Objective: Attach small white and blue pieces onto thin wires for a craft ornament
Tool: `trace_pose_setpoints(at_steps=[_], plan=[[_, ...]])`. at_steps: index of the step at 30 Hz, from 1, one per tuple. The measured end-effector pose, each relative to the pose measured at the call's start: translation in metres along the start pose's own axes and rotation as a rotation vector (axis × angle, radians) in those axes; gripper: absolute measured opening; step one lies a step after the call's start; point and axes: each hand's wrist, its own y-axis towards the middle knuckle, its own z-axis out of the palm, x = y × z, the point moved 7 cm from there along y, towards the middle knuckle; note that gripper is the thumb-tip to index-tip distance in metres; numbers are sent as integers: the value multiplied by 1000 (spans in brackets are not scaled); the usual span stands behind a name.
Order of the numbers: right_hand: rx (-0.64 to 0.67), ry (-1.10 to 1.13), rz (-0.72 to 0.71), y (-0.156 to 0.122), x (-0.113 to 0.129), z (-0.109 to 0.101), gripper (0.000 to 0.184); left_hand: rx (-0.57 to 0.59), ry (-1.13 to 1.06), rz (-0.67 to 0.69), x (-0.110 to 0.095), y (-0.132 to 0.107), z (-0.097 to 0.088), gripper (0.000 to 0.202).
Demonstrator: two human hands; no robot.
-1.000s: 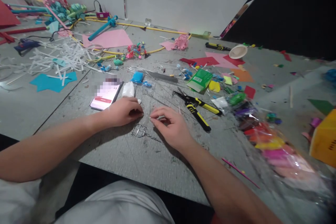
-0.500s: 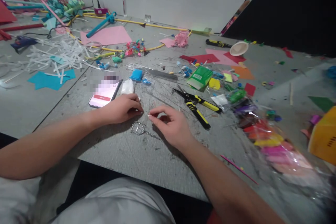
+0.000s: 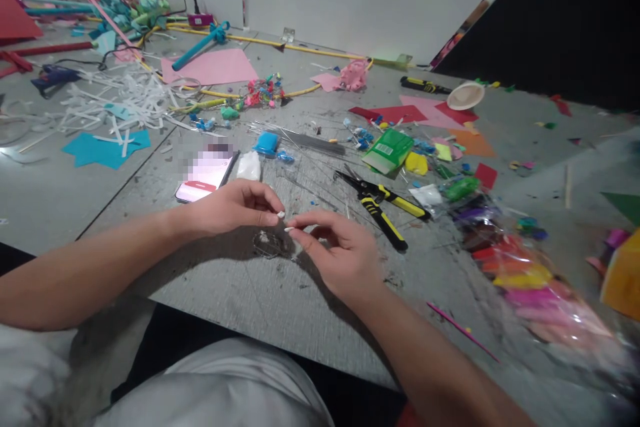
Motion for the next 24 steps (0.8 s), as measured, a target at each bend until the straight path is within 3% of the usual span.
trace_pose_setpoints(at_steps=[7, 13, 18, 24], plan=[[-82, -9, -17, -3, 8, -4, 9, -35, -221, -81, 8, -2, 7, 63], [-103, -38, -35, -4, 10, -4, 9, -11, -289, -59, 11, -3, 13, 55], [-99, -42, -62, -5, 11, -3, 15, 1, -303, -115, 14, -5, 18, 52], [-112, -57, 3, -7, 9, -1, 13, 11, -335, -139, 15, -6, 20, 52]])
